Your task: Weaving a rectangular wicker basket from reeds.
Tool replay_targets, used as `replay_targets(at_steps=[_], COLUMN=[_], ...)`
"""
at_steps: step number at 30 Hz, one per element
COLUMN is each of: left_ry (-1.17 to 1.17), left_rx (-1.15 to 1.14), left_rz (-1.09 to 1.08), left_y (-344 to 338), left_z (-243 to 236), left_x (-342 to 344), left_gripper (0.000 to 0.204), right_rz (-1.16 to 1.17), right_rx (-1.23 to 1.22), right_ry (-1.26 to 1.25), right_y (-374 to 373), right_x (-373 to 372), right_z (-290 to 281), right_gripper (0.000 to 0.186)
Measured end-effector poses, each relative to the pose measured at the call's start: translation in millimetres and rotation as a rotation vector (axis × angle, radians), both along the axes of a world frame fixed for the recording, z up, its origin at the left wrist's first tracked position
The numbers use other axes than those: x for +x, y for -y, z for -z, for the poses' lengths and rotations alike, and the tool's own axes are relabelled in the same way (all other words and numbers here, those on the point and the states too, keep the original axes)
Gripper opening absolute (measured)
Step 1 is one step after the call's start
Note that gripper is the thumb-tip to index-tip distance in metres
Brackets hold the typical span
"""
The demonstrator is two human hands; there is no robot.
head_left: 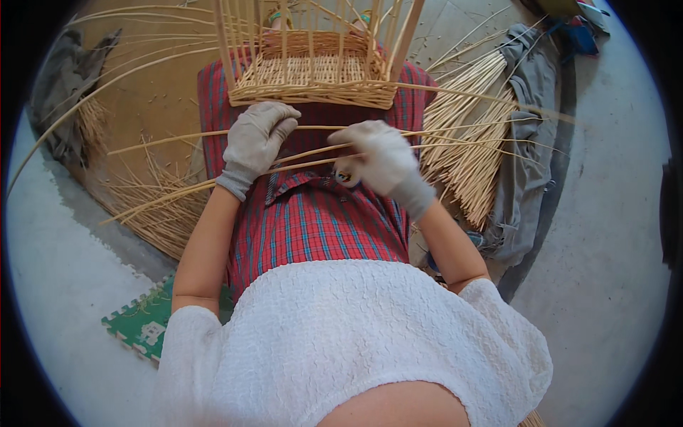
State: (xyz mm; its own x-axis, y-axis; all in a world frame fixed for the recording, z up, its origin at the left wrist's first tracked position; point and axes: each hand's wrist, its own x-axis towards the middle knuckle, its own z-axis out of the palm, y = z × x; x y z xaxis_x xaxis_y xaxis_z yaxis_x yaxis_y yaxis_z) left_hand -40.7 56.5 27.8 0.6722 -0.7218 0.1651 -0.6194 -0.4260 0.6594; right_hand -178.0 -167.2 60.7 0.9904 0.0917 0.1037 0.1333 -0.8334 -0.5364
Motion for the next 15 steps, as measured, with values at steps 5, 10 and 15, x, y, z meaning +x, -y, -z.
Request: replay_targets(at_steps=[5,10,15], left_ry=[0.022,0.154,0.071], left_rx=[0.187,0.292,0.248], left_rz=[0.109,0.063,0.118], left_y=[-49.0,-83.3,-56.8], left_z=[-11.6,-11.3,4.7], left_x=[12.8,17.5,11.4], left_gripper=[0.03,0.028,0.022], right_rz=[0.251,0.269,-0.028], right_rx=[-0.05,0.013,-0.201], right_ry=[-0.031,0.053,0.036], right_y=[23.0,61.4,-8.8], right_x=[-3.1,-13.3,-14.3], right_z=[30.6,10.9,42.4], right_gripper=[0.016,0.015,0.02])
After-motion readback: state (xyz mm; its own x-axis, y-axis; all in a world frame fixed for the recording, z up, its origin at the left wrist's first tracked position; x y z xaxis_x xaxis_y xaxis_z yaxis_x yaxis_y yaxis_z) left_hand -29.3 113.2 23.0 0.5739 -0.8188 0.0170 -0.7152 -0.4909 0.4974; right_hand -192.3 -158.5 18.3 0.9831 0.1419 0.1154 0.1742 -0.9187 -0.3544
